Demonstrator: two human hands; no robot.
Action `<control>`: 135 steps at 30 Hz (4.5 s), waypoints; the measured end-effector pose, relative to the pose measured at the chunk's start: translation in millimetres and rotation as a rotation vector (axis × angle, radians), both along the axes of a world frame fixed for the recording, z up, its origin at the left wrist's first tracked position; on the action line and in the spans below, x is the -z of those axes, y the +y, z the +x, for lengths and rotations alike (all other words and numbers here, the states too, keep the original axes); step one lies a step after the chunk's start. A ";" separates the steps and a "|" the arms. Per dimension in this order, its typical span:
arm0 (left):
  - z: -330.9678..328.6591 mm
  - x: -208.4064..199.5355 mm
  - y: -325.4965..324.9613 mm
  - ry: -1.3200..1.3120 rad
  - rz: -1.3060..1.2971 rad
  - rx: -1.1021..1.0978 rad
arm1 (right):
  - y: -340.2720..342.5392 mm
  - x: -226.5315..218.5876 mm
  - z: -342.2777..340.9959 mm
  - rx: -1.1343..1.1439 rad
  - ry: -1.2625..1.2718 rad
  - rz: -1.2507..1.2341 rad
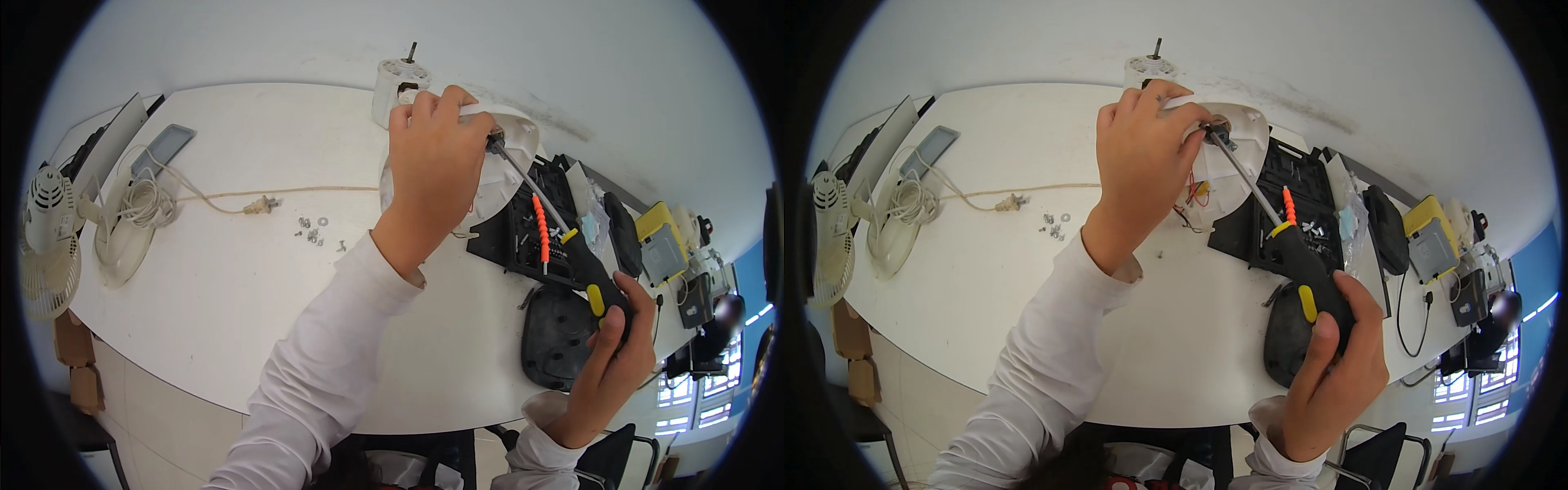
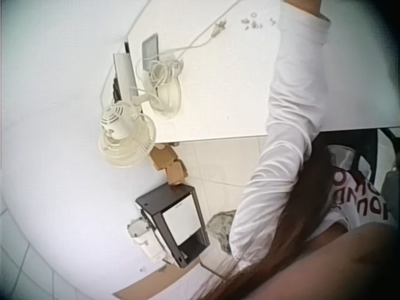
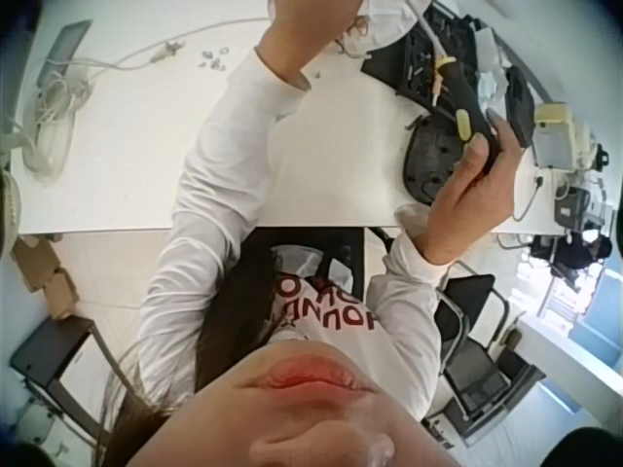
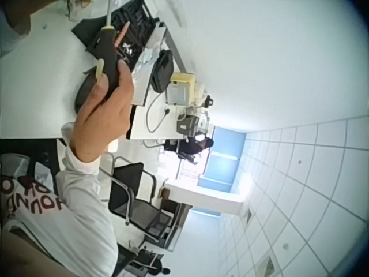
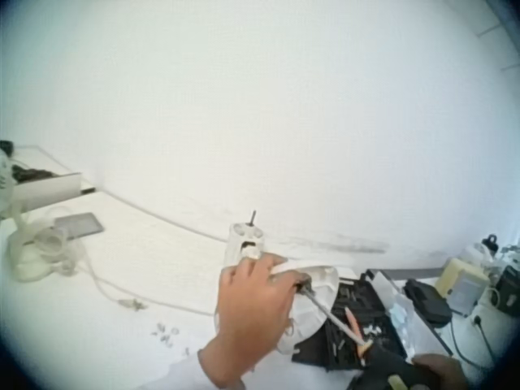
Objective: The person assembles a ceiling fan motor housing by hand, using a screwdriver to secure a metal bracket and wires. They place the black base cover onto the housing and align it for final assembly.
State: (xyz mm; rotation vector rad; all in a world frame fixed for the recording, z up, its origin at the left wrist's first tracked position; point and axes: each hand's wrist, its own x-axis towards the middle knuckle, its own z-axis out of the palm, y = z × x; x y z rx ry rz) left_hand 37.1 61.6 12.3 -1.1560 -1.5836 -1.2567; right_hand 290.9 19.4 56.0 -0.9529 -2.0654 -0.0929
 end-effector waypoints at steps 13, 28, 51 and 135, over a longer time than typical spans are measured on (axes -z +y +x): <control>-1.0 0.1 -0.7 0.008 0.008 -0.002 | -1.8 -7.3 -4.4 -0.010 0.079 -0.144; 0.4 -0.1 -2.2 0.000 -0.011 0.000 | -10.9 -13.7 -10.8 -0.090 -0.058 0.072; 0.2 1.3 -0.2 0.015 0.028 0.036 | -7.6 -10.9 -11.6 -0.107 0.034 0.162; 4.5 1.1 1.6 0.030 -0.007 0.030 | -2.6 0.1 -11.1 -0.067 0.084 -0.002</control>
